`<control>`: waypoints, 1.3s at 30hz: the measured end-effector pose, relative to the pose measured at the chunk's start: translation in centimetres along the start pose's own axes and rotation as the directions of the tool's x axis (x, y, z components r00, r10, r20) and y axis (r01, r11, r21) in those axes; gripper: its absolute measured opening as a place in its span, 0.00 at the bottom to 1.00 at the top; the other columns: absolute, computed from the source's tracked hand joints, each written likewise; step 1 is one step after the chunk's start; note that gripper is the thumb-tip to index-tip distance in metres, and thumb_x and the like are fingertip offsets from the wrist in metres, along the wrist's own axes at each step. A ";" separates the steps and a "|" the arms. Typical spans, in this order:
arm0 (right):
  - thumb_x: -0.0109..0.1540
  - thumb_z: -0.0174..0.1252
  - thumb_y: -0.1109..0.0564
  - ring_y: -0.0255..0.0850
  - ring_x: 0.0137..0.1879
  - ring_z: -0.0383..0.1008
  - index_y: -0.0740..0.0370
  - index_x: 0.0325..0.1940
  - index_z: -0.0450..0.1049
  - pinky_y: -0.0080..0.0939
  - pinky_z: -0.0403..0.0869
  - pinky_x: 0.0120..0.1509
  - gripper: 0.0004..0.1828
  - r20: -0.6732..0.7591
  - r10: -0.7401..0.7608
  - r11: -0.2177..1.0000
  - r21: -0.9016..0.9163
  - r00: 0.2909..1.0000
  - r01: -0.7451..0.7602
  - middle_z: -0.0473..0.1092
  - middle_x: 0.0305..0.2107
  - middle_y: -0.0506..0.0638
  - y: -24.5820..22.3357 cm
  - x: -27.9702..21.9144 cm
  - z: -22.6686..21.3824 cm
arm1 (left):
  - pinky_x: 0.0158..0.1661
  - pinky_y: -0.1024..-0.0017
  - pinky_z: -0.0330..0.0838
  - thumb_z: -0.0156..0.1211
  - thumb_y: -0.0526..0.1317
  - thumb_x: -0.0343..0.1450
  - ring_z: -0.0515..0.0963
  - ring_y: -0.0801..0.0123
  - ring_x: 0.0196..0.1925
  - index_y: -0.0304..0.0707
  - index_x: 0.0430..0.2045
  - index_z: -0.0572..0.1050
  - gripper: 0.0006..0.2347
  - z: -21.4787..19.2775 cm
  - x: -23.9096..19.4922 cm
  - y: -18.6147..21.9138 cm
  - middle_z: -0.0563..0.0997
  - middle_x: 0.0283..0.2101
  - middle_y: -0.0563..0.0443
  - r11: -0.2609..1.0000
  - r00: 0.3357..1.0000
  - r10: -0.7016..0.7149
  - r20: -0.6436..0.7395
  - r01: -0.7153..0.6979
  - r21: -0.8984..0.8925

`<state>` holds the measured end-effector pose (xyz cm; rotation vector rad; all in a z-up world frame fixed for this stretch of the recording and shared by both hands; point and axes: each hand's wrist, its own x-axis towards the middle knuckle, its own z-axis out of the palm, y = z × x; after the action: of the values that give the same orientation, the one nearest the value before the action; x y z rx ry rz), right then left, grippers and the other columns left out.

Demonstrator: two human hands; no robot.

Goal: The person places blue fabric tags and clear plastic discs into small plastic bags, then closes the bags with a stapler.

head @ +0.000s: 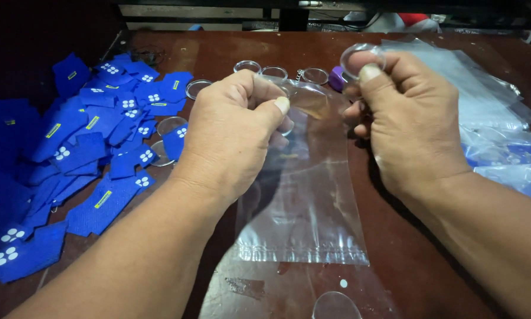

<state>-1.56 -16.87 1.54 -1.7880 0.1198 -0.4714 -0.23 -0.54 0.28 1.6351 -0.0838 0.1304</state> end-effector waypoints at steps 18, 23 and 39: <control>0.70 0.59 0.57 0.24 0.31 0.66 0.51 0.44 0.80 0.26 0.68 0.37 0.04 0.119 -0.223 0.955 -0.174 0.967 0.242 0.72 0.27 0.37 -1.0 2.0 -0.4 | 0.26 0.76 0.78 0.60 0.30 0.69 0.79 0.71 0.23 0.36 0.25 0.76 0.03 -0.1 -0.2 0.3 0.81 0.23 0.48 0.995 1.000 -0.011 -0.019 0.009 -0.098; 0.72 0.56 0.58 0.26 0.31 0.68 0.52 0.43 0.77 0.26 0.70 0.32 0.06 0.179 -0.121 0.977 -0.150 0.976 0.149 0.75 0.32 0.39 -2.7 1.1 0.0 | 0.27 0.76 0.74 0.61 0.34 0.69 0.76 0.74 0.21 0.39 0.23 0.77 0.04 -0.3 -0.1 0.1 0.82 0.22 0.51 1.000 1.000 0.017 -0.004 -0.017 0.011; 0.71 0.55 0.57 0.33 0.27 0.67 0.56 0.38 0.76 0.35 0.66 0.28 0.08 0.262 0.074 0.949 -0.316 0.962 0.013 0.73 0.25 0.46 -2.8 0.5 0.3 | 0.29 0.77 0.78 0.63 0.35 0.70 0.78 0.76 0.23 0.42 0.22 0.76 0.06 -0.4 -0.5 0.6 0.81 0.23 0.55 1.000 0.999 0.018 -0.049 -0.017 0.017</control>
<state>-1.42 -15.99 4.27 -2.1444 0.0321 -0.1852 -0.86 -0.16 0.87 1.6467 -0.0591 0.1853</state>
